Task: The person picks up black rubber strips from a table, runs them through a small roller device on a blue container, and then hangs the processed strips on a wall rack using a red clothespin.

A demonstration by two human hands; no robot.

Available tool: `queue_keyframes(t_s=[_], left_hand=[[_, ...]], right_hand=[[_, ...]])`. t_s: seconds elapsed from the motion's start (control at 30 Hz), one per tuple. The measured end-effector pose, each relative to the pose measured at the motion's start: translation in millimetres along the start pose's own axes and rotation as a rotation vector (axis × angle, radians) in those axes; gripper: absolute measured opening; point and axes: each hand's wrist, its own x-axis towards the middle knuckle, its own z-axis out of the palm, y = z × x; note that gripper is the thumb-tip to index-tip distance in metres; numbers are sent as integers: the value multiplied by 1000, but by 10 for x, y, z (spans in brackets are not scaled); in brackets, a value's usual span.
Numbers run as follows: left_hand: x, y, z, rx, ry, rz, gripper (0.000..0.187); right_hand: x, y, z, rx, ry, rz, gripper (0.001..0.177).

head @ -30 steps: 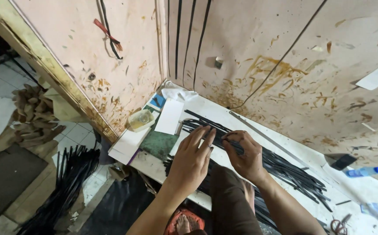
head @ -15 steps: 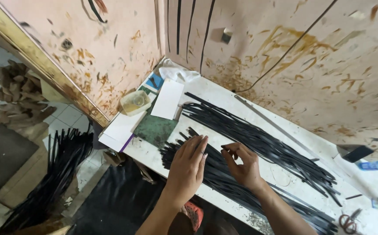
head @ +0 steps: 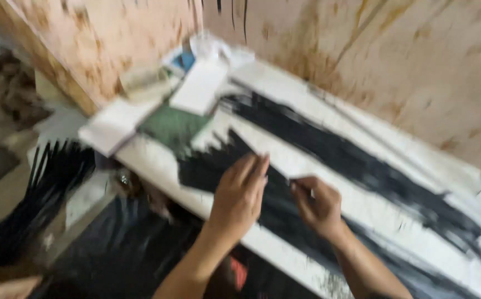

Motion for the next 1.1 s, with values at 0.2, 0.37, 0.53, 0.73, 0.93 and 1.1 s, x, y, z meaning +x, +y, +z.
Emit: queue_keyframes(t_s=[0.2,0.37,0.53,0.73,0.93,1.1], left_hand=[[-837,777,696,-85,-102,-80,41],[-722,1481,557,-36,-98,-60,42],[-875,1983,609,25,-80,-81,38],[-913,2486,561,37,-78,-95,37],[-1019,2645,569,27,-46,-112,39],[-1175,2784,565,9,-57,-130,39]], right_hand=[[-1079,127,-564,147,79,-24,25],[-1376,294,-1232,83,72,59,17],[-1730,464,-1540,130,38,116,16],[-1896,395,-1930,112,1,102,17],[-2060,427,-2133,86,-12,138,19],[-2308,459,-2246,71,9,190,17]])
